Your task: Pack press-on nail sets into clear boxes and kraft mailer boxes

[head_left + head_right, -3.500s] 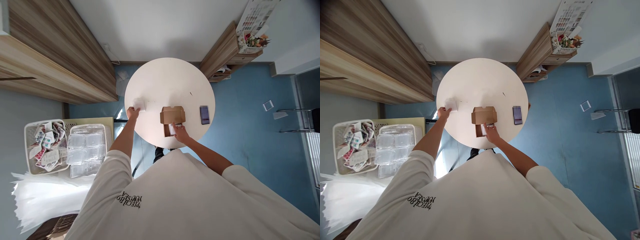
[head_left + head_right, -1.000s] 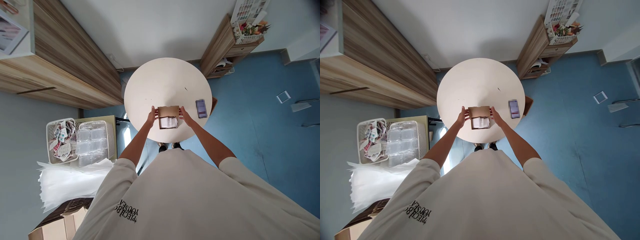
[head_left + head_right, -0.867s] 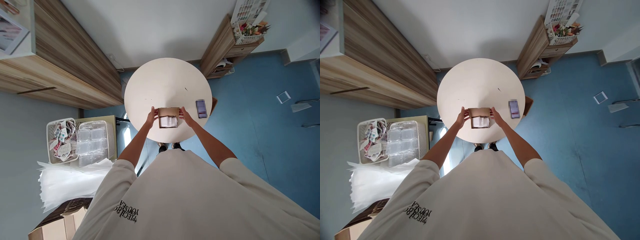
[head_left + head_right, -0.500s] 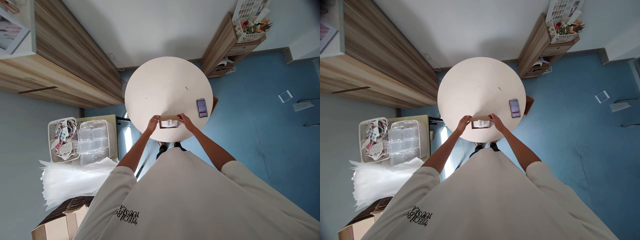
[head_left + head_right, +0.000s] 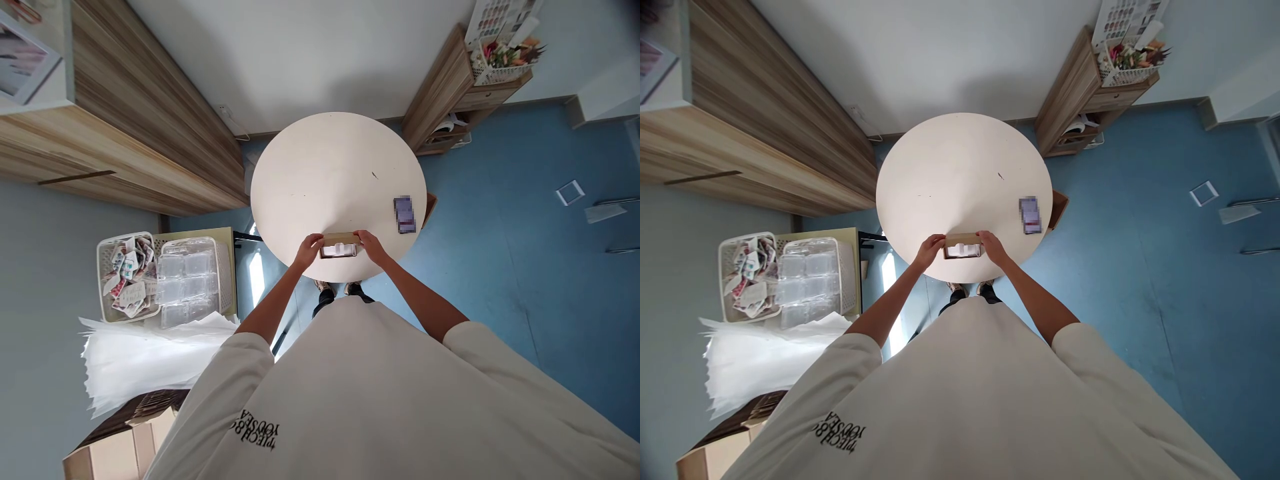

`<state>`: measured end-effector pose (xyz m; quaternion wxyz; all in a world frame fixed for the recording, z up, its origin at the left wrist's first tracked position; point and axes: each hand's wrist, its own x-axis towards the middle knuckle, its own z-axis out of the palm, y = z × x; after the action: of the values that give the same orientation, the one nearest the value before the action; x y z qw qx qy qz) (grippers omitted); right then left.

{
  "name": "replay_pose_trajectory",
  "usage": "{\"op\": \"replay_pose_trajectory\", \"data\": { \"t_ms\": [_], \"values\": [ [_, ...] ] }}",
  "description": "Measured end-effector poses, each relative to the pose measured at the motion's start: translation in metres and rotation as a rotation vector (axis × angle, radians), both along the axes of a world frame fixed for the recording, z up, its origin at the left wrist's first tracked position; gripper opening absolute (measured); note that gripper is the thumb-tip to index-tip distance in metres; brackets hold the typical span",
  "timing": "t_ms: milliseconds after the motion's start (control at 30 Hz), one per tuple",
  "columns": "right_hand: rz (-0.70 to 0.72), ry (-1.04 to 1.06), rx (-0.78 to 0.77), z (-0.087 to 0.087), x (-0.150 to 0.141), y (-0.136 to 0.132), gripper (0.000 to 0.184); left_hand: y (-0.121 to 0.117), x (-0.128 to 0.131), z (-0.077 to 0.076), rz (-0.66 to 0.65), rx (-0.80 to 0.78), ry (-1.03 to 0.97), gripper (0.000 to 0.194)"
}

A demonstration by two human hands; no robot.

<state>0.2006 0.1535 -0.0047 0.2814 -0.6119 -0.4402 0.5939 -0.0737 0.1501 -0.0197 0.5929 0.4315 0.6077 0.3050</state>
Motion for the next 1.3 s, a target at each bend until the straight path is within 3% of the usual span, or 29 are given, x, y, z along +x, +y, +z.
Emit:
{"op": "replay_pose_trajectory", "data": {
  "t_ms": [200, 300, 533, 700, 867, 967, 1167, 1300],
  "values": [
    [0.035, -0.116, -0.004, 0.003, -0.002, -0.008, 0.045, -0.013, -0.003, 0.001, -0.048, 0.007, -0.019, 0.037],
    [0.050, -0.147, -0.038, 0.001, -0.004, -0.013, 0.039, -0.019, -0.001, 0.001, -0.128, 0.056, 0.087, 0.036],
    [0.169, -0.285, 0.070, -0.025, 0.002, -0.034, 0.047, -0.040, 0.008, -0.004, -0.274, 0.148, 0.369, 0.045],
    [0.158, -0.330, 0.010, -0.035, 0.006, -0.039, 0.070, -0.046, 0.013, -0.011, -0.285, 0.110, 0.476, 0.054],
    [0.226, -0.301, -0.137, -0.031, 0.008, -0.037, 0.076, -0.044, 0.015, -0.015, -0.276, 0.071, 0.458, 0.052],
    [0.177, -0.244, -0.242, -0.027, 0.004, -0.037, 0.082, -0.043, 0.016, -0.014, -0.277, 0.024, 0.468, 0.048],
    [0.105, -0.277, -0.362, -0.020, -0.005, -0.035, 0.083, -0.041, 0.016, -0.014, -0.319, -0.010, 0.527, 0.052],
    [0.126, -0.365, -0.313, -0.024, -0.002, -0.035, 0.077, -0.042, 0.017, -0.017, -0.331, -0.002, 0.542, 0.054]
  ]
}}
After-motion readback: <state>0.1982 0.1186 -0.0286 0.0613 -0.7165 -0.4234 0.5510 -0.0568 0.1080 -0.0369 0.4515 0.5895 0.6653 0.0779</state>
